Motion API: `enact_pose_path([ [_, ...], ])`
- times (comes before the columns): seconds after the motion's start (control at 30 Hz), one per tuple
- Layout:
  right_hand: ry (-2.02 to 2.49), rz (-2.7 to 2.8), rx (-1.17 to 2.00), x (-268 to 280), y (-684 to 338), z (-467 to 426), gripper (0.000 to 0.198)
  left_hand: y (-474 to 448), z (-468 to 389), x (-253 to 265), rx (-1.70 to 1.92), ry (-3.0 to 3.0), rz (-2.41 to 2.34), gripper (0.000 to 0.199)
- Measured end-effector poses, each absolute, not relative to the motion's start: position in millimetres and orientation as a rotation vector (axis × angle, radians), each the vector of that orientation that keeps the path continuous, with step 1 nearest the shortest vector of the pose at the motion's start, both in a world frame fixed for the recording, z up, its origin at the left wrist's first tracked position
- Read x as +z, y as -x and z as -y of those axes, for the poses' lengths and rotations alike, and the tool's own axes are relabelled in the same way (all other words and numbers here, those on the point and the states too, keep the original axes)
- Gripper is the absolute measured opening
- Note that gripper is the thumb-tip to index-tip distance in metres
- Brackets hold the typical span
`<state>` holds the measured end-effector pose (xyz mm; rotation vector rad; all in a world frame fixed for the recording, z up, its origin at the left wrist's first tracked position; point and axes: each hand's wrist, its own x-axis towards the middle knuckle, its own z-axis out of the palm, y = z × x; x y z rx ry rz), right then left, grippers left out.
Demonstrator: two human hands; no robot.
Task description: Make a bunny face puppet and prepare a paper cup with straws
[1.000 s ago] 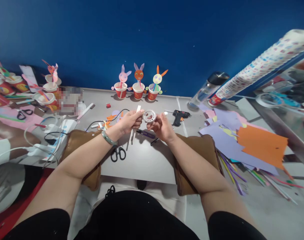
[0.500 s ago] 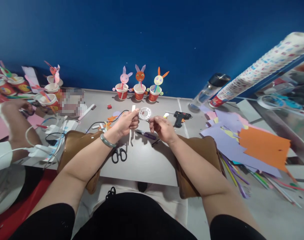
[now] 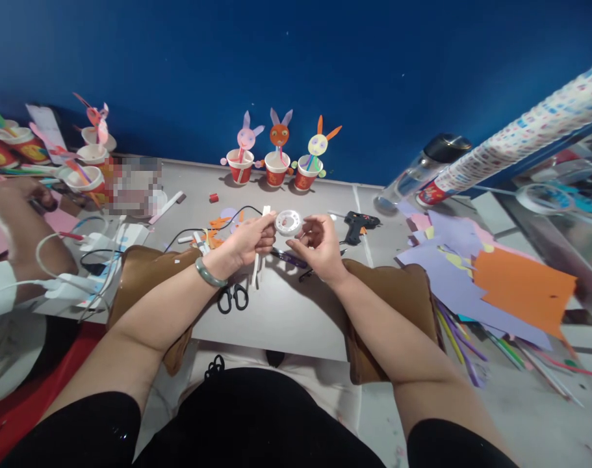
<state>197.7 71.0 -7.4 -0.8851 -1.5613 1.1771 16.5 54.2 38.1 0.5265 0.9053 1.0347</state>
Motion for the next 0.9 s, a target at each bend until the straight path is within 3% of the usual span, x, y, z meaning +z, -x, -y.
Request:
enact_pose_path([
  [0.07, 0.889, 1.659, 1.010, -9, -200, -72, 0.062, -19, -53, 36, 0.993, -0.529, -0.908, 0.046],
  [0.2, 0.874, 1.836, 0.754, -12, -205, -72, 0.041, -22, -50, 32, 0.935, -0.554, -0.890, 0.045],
  [0.53, 0.898, 1.583, 1.082, -8, -200, -70, 0.041, -19, -45, 35, 0.935, -0.686, -0.787, 0.040],
  [0.7, 0.910, 1.606, 1.009, -11, -201, -69, 0.038, -18, -44, 34, 0.942, -0.741, -0.747, 0.035],
  [0.9, 0.895, 1.810, 0.652, -16, -206, -68, 0.039, -17, -40, 35, 0.944, -0.766, -0.714, 0.031],
])
